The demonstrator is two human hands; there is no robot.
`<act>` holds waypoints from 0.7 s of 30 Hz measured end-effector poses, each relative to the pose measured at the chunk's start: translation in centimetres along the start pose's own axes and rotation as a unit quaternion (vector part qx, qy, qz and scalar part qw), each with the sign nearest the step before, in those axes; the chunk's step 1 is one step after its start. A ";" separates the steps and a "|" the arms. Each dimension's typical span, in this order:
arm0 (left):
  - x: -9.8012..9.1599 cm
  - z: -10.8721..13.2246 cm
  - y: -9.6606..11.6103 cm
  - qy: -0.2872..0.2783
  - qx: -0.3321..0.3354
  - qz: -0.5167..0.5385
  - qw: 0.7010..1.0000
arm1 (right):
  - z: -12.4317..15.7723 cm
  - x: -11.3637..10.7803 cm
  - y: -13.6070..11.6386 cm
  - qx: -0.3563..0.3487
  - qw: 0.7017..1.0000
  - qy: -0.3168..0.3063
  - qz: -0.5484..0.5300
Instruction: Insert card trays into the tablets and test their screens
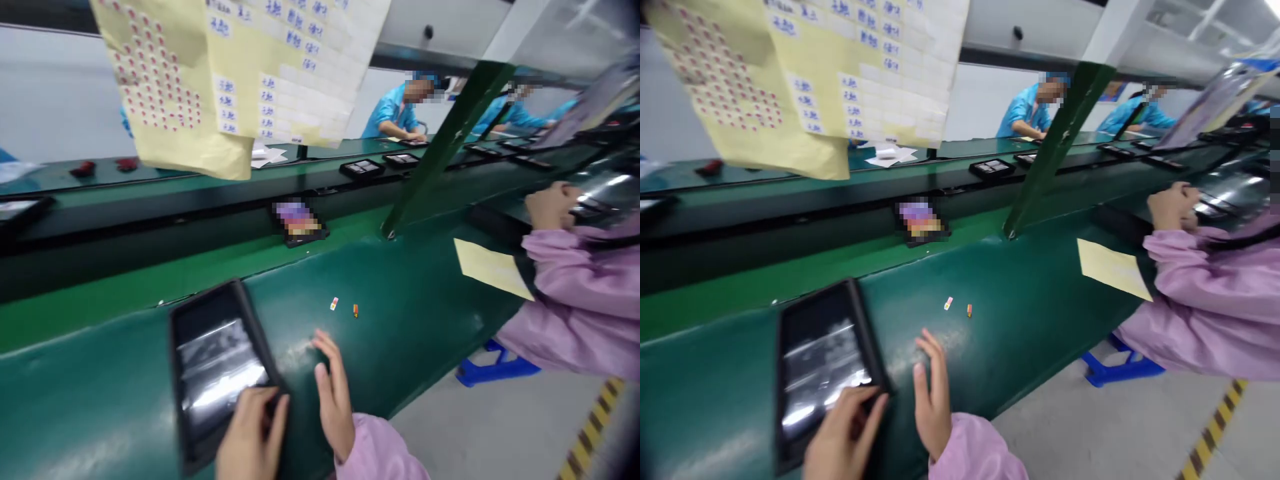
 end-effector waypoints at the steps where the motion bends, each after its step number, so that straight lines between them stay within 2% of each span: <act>1: 1.5 0.1 1.8 -0.025 0.020 0.044 0.999 | -0.3 -0.6 0.6 0.010 0.999 0.025 -0.022; 2: 2.1 0.1 3.1 -0.023 0.032 0.070 0.997 | -0.7 -1.2 1.2 0.016 0.998 0.039 -0.040; 3: 1.7 0.0 3.8 -0.005 0.036 0.080 0.996 | -1.1 -1.6 1.7 0.021 0.997 0.040 -0.055; 4: 0.6 0.0 3.7 0.039 0.026 0.070 0.996 | -1.5 -2.0 2.2 0.025 0.997 0.031 -0.067; 7: -4.4 0.3 0.4 0.187 -0.080 -0.040 0.978 | -2.3 -2.6 3.3 0.040 0.995 -0.023 -0.089; 8: -5.4 0.2 -1.1 0.194 -0.130 -0.068 0.970 | -2.4 -2.5 3.4 0.044 0.994 -0.043 -0.091; 9: -5.8 0.0 -2.5 0.183 -0.170 -0.080 0.965 | -2.4 -2.5 3.5 0.046 0.993 -0.061 -0.090; 11: -5.0 -0.6 -4.1 0.130 -0.206 -0.063 0.968 | -2.3 -2.1 3.2 0.044 0.991 -0.094 -0.080; 14: -2.7 -1.9 -3.6 0.096 -0.181 -0.031 0.978 | -2.1 -1.6 2.7 0.037 0.988 -0.133 -0.076; 16: -2.1 -2.6 -3.0 0.087 -0.161 -0.024 0.983 | -2.1 -1.9 2.7 0.040 0.988 -0.125 -0.082; 18: -2.4 -3.4 -3.0 0.050 -0.139 -0.010 0.989 | -2.1 -2.4 2.9 0.051 0.990 -0.104 -0.082; 21: -4.4 -5.0 -4.3 0.004 -0.114 0.007 0.993 | -2.3 -2.7 3.3 0.068 0.991 -0.088 -0.078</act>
Point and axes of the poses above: each hand's wrist, its own z-axis away from the middle knuckle, its own x-axis out of the palm, y = z × x, the point moved 5 cm from there along -z, towards the middle knuckle, and after that the axes turned 14 degrees about -y, right-handed, at the moved point
